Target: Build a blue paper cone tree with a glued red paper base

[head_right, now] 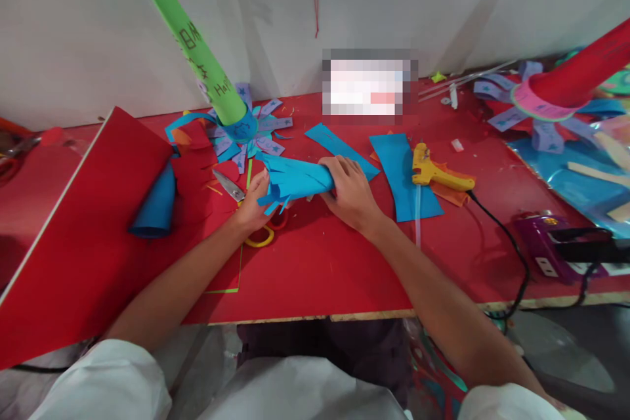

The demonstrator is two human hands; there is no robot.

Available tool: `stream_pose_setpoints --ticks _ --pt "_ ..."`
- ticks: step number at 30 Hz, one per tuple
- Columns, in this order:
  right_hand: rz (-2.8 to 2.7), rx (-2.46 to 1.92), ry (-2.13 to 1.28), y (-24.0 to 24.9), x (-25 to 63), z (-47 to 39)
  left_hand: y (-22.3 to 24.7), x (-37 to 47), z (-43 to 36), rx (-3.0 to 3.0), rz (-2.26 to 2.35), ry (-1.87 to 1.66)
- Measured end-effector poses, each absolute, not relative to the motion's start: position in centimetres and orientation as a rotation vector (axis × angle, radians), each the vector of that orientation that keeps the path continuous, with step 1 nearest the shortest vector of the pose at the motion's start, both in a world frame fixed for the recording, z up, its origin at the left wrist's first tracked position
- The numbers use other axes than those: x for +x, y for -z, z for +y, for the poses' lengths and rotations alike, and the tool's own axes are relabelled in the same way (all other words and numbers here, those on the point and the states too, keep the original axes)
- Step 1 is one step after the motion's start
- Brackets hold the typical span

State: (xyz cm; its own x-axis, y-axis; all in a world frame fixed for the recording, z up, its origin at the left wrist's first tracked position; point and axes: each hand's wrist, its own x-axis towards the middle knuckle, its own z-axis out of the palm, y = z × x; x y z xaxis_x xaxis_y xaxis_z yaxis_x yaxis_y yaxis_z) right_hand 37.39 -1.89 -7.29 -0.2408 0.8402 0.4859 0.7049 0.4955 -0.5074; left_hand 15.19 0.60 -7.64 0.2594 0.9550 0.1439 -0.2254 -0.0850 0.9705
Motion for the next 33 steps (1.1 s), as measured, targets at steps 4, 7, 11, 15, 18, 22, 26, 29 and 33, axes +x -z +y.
stream_pose_setpoints --ticks 4,7,11,15,18,22,26,29,33 --pt "-1.965 -1.199 -0.283 7.7 37.3 -1.8 7.7 15.1 0.4 1.186 0.703 -0.996" --pt "-1.861 -1.165 -0.315 7.9 37.4 -1.6 7.6 15.1 0.7 1.167 0.71 -1.021" --pt "-1.836 -1.241 -0.236 7.5 37.9 -1.6 7.3 15.0 1.6 1.075 0.801 -1.168" --pt "-1.993 -1.309 -0.09 7.0 38.3 -1.4 7.1 14.9 2.1 1.128 0.94 -1.438" --pt "-2.12 -1.335 -0.088 7.1 38.3 -1.2 7.2 14.9 1.8 1.326 0.979 -1.552" --pt "-2.297 -1.305 -0.131 7.5 38.2 -1.2 7.5 14.7 1.4 1.399 0.954 -1.503" --pt "-2.196 -1.353 -0.047 7.4 38.1 -1.3 7.6 14.6 1.7 1.3 1.041 -1.534" --pt "-2.122 -1.404 -0.002 7.2 38.2 -1.4 7.4 14.7 1.7 1.241 0.991 -1.56" --pt "-2.119 -1.383 -0.054 7.3 38.0 -1.5 7.5 14.8 1.5 1.258 0.929 -1.476"
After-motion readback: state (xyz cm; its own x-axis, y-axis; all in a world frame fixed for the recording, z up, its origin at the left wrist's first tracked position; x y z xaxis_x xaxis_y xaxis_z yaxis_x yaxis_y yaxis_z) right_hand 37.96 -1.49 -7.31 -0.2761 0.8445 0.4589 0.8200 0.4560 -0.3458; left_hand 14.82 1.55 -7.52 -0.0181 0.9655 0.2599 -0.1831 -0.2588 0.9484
